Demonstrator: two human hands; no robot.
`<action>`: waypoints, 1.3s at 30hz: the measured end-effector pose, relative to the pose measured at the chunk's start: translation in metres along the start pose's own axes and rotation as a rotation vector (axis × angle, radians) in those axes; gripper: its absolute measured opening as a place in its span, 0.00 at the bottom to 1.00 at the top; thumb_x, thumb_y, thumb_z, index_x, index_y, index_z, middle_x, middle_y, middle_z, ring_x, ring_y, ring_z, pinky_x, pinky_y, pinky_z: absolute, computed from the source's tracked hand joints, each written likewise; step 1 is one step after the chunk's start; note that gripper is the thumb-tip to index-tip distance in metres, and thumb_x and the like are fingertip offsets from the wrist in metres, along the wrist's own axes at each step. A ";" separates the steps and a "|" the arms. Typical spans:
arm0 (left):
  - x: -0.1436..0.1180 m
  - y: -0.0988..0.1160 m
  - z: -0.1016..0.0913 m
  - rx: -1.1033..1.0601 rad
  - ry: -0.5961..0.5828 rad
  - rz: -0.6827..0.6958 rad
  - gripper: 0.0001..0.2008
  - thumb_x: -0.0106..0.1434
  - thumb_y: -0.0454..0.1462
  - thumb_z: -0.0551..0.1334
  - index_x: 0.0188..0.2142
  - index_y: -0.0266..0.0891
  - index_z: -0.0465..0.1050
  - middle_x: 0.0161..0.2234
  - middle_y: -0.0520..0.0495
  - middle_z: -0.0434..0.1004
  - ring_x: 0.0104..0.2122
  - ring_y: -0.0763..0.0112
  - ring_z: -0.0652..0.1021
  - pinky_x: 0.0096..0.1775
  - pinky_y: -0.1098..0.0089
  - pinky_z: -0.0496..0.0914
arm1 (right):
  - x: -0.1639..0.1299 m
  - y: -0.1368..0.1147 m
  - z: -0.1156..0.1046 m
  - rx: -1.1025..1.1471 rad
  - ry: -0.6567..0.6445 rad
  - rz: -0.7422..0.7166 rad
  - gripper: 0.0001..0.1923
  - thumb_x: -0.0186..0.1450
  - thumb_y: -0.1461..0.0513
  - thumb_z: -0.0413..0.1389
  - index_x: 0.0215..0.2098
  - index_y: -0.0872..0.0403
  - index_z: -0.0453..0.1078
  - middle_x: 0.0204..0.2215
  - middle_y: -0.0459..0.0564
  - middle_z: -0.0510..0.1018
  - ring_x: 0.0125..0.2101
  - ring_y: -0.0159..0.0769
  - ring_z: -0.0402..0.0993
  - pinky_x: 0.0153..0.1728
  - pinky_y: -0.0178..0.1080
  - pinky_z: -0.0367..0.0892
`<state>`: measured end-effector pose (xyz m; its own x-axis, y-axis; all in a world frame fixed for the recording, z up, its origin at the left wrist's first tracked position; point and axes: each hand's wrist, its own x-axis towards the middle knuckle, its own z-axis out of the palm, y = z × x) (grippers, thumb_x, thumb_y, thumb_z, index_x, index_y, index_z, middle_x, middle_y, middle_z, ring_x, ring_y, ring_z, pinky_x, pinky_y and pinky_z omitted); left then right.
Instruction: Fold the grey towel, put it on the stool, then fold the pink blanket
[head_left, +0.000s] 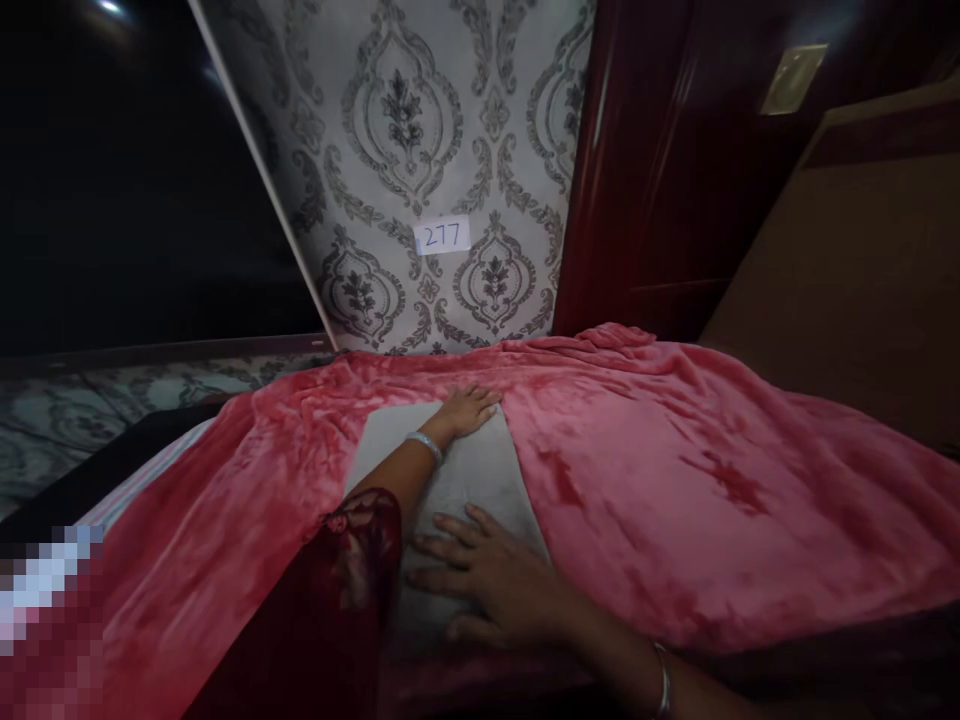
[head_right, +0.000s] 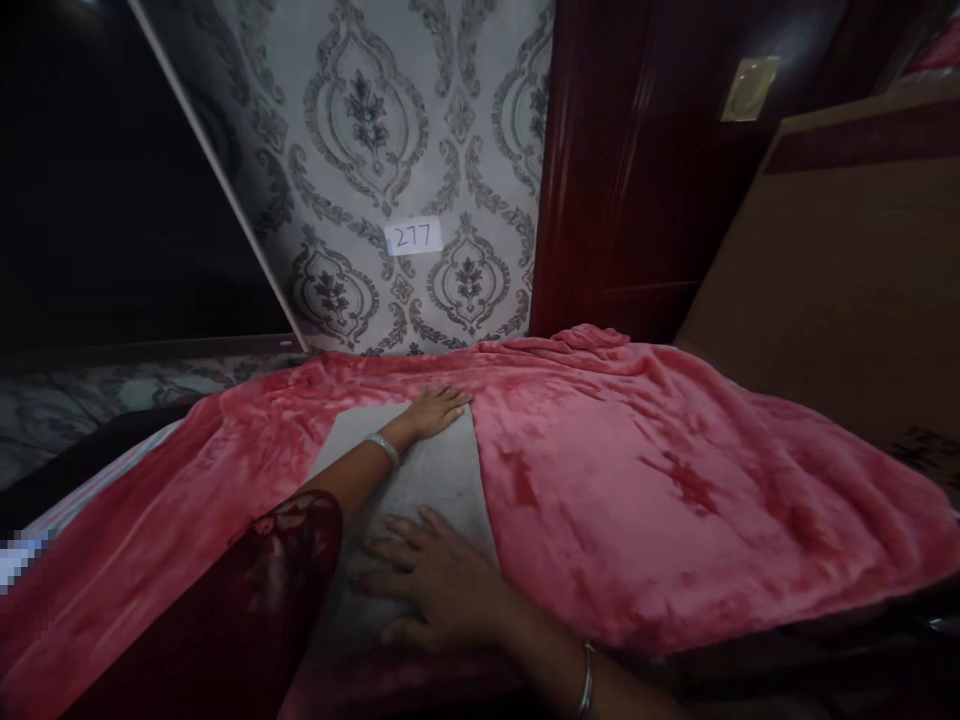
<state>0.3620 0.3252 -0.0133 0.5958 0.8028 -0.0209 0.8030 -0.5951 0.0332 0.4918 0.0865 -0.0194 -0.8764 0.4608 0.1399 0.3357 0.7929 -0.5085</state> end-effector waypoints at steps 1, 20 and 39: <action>-0.005 0.003 -0.003 0.010 0.018 0.007 0.28 0.74 0.50 0.45 0.71 0.51 0.55 0.73 0.44 0.50 0.72 0.50 0.52 0.67 0.36 0.42 | 0.000 0.001 0.002 -0.014 -0.009 0.003 0.33 0.73 0.42 0.48 0.73 0.38 0.52 0.73 0.44 0.50 0.73 0.45 0.36 0.70 0.59 0.29; -0.162 -0.027 0.006 -0.113 0.012 0.178 0.30 0.73 0.53 0.48 0.71 0.54 0.54 0.73 0.47 0.49 0.73 0.52 0.49 0.67 0.38 0.42 | 0.042 -0.004 0.023 -0.133 -0.097 -0.063 0.31 0.75 0.47 0.46 0.74 0.43 0.50 0.74 0.50 0.44 0.73 0.45 0.33 0.70 0.59 0.34; -0.118 -0.092 0.004 -0.107 0.102 -0.288 0.33 0.73 0.52 0.47 0.73 0.43 0.49 0.74 0.40 0.43 0.73 0.54 0.44 0.69 0.44 0.40 | 0.038 -0.003 0.019 -0.145 -0.111 -0.035 0.31 0.75 0.46 0.46 0.73 0.41 0.51 0.74 0.47 0.46 0.73 0.42 0.36 0.70 0.57 0.37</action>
<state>0.2182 0.2854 -0.0178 0.3354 0.9405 0.0550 0.9292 -0.3399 0.1454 0.4509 0.0943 -0.0286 -0.9185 0.3914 0.0565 0.3437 0.8607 -0.3755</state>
